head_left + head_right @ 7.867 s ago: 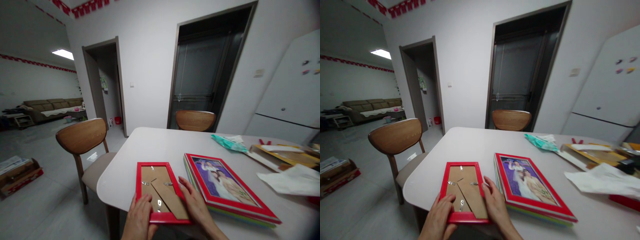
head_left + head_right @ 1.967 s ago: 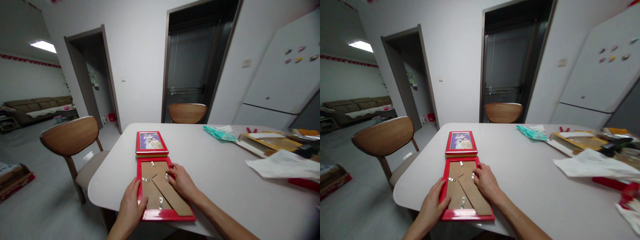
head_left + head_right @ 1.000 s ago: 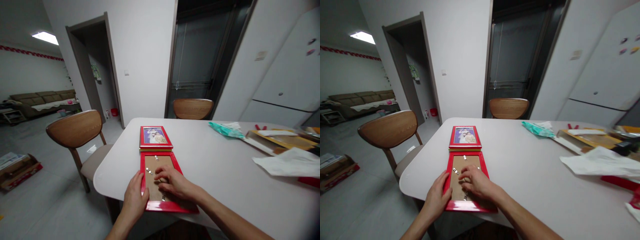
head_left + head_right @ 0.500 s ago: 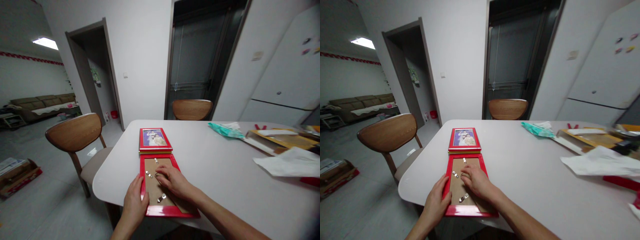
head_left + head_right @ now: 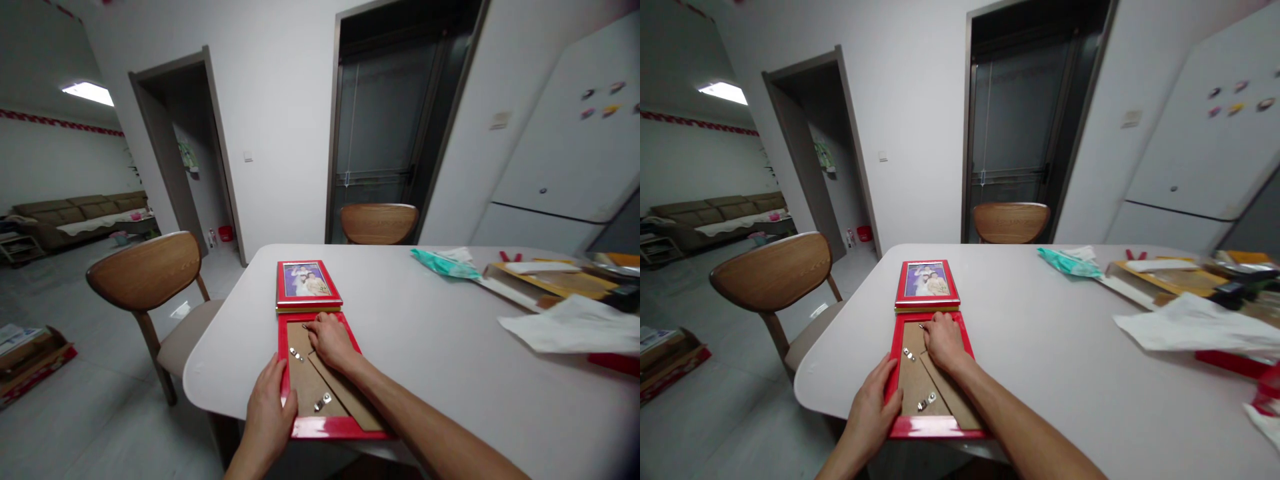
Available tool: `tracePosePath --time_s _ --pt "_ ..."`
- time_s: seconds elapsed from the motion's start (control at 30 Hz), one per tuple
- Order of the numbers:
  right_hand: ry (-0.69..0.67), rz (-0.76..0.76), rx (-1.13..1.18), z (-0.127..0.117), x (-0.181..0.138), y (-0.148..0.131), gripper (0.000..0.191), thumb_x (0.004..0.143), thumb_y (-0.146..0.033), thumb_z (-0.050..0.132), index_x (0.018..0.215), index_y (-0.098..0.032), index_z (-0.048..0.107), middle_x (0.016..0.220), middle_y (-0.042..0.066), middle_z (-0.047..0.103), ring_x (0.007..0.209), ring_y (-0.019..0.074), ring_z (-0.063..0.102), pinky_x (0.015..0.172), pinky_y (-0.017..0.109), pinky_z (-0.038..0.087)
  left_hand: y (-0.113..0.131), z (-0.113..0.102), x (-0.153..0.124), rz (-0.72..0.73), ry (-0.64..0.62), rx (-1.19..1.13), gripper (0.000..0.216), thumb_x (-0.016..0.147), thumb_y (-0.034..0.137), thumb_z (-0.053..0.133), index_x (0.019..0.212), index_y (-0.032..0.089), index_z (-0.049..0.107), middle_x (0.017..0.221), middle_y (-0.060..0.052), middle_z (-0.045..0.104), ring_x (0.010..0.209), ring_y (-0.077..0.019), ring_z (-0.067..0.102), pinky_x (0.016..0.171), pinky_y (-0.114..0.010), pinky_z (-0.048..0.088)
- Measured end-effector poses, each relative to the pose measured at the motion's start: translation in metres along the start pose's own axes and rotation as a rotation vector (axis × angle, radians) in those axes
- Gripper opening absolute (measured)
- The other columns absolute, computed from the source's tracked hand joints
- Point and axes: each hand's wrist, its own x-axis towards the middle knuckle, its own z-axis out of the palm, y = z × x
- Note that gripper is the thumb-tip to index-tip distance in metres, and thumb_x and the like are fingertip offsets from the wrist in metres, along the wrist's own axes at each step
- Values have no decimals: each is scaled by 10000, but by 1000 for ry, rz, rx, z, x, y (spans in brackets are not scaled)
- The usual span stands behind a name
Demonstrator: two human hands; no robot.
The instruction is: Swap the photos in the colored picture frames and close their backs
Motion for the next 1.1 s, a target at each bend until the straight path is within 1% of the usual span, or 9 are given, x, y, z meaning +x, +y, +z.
tracePosePath --time_s 0.1,0.2,0.37,0.57,0.73,0.83,0.97,1.03,1.1 --pt "-7 -77 62 -12 -19 -1 344 751 -249 444 1080 -202 536 1006 76 535 901 182 461 761 277 346 -2 0 0 -3 12 -19 441 687 201 451 1124 143 485 1218 -103 471 1134 -202 408 969 -364 306" --pt "-31 -154 152 -25 -49 6 333 731 -259 456 1044 -204 555 1063 66 514 938 176 455 802 276 343 -2 0 -1 -12 6 -30 442 679 207 461 1115 150 494 1215 -102 474 1130 -207 411 966 -365 307" --pt "-26 -48 75 -31 -85 14 366 652 -358 539 982 -207 582 1005 83 533 929 226 446 788 333 343 0 0 -1 -21 4 -6 444 696 222 449 1129 127 481 1225 -117 459 1131 -203 406 969 -359 299" --pt "-58 -40 93 -25 -81 8 344 642 -266 523 978 -206 571 919 78 535 863 202 473 747 292 362 0 1 -1 -48 9 -21 458 697 272 466 1136 144 470 1226 -102 460 1132 -205 407 973 -361 285" --pt "-63 -15 171 -41 -73 9 318 636 -246 511 937 -189 594 880 72 541 846 193 489 754 275 381 8 -2 2 -112 -8 -46 514 688 358 497 1135 106 468 1246 -141 431 1146 -241 385 972 -382 274" --pt "-18 -26 191 -56 -72 -5 297 645 -249 513 924 -198 601 856 67 538 830 190 490 735 277 389 21 -9 8 -125 10 -231 476 691 371 505 1090 110 501 1209 -135 474 1119 -256 415 948 -389 303" --pt "22 -91 303 -65 -71 -26 311 676 -297 522 965 -197 576 900 70 535 836 180 491 732 283 396 33 -31 12 -240 -103 -745 431 725 427 471 1026 123 519 922 -74 648 848 -229 594 710 -334 472" --pt "15 -112 376 -64 -71 -24 342 708 -349 498 1014 -201 543 948 69 539 848 173 498 734 282 401 28 -48 10 -321 -96 -893 419 713 428 501 1003 126 521 845 -52 663 760 -212 616 627 -297 483" --pt "44 -59 362 -58 -71 -10 371 729 -359 473 1058 -192 510 983 75 539 870 174 501 750 288 397 15 -66 5 -378 -39 -921 397 698 401 542 993 136 521 820 -37 665 724 -195 620 595 -268 476"
